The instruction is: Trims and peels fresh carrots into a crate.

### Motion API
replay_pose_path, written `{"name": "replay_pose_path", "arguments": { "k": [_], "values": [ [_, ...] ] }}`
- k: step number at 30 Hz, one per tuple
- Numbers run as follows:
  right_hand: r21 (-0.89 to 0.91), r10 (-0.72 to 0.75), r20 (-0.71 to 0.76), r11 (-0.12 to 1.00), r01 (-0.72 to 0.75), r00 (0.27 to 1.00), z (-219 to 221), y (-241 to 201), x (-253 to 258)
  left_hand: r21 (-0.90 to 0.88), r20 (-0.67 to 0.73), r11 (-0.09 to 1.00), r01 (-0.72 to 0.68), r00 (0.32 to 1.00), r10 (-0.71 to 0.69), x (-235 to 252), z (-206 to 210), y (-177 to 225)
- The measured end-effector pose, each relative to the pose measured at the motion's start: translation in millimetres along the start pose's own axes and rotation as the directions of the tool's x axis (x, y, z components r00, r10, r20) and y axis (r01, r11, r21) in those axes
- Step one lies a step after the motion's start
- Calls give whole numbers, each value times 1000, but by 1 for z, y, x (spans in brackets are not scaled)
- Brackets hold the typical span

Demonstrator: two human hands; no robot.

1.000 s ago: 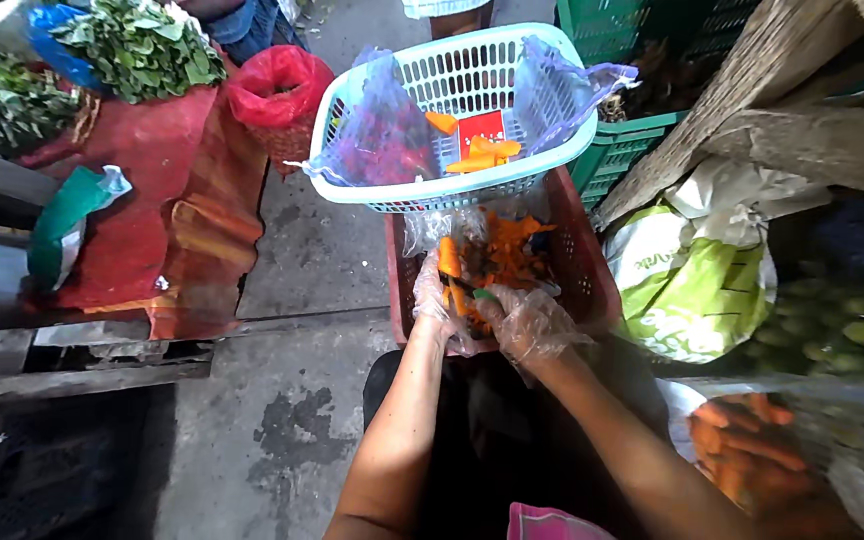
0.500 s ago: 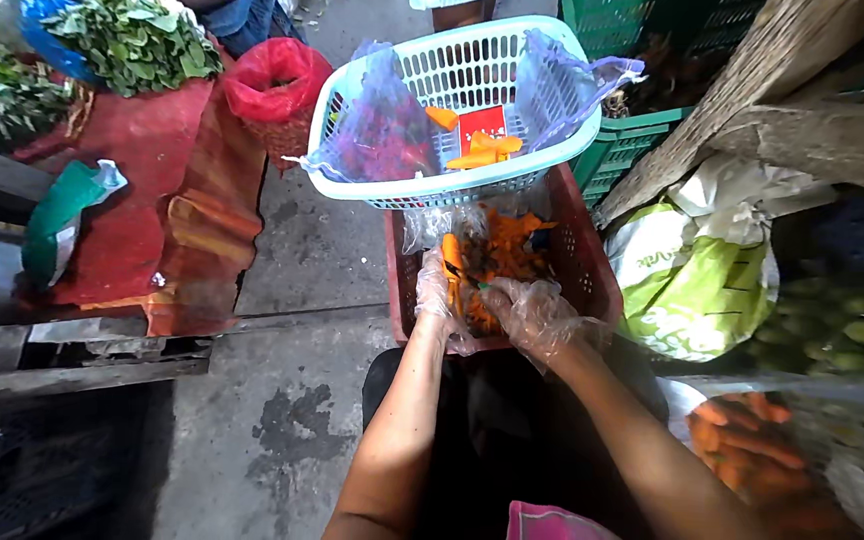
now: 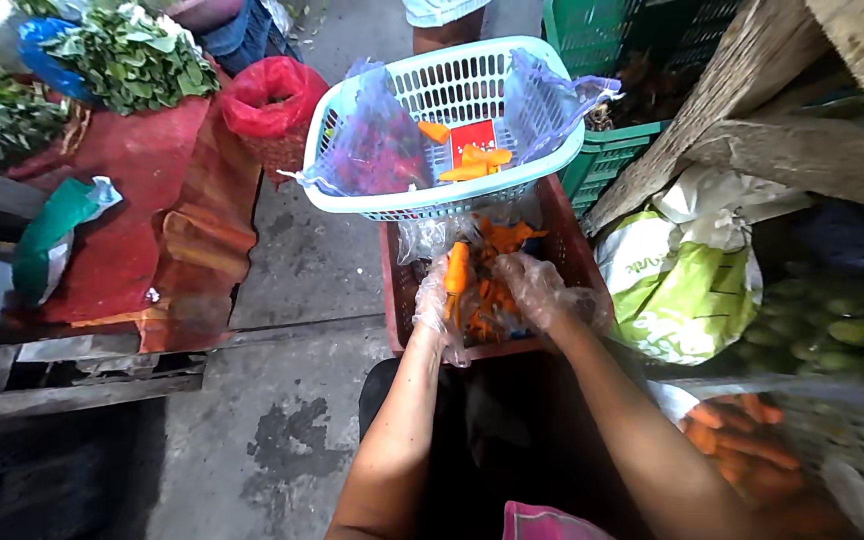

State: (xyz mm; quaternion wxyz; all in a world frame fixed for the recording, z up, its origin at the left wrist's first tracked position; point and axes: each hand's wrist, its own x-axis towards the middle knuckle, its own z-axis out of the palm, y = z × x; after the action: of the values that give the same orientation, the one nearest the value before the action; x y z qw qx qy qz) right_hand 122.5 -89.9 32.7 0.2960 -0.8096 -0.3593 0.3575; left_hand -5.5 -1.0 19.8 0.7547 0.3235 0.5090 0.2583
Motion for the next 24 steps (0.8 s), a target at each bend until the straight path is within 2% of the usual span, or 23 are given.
{"name": "replay_pose_path", "arguments": {
  "k": [2,6,9,11,14,17,20,22,24],
  "values": [
    [-6,-55,56,998,55,997,3,-4,-15,42,-52,998,-36,998,38,2,0,-1],
    [-232,-62,166,968,100,984,4,-17,-34,192,-110,980,-57,991,79,0,0,-1],
    [-349,-10,158,935,65,987,5,-22,-30,269,-100,961,-62,991,92,2,-1,-2],
    [-362,28,107,932,13,994,8,-21,-19,253,-91,967,-35,994,60,3,-1,-5],
    [-283,66,12,957,-60,998,13,-8,7,113,-33,993,-21,999,25,3,0,-10],
    [-88,82,24,993,-80,996,5,9,25,73,43,997,-25,999,22,-2,-2,-3],
    [170,50,-16,984,-46,999,1,14,13,-35,112,999,-23,993,27,-2,-2,-3],
    [219,-5,-37,976,12,999,0,11,-2,-122,177,993,-3,984,25,-3,-3,-1],
    [194,-72,-49,978,80,996,1,8,-18,-173,159,985,27,987,1,-4,-2,1]
  ]
}}
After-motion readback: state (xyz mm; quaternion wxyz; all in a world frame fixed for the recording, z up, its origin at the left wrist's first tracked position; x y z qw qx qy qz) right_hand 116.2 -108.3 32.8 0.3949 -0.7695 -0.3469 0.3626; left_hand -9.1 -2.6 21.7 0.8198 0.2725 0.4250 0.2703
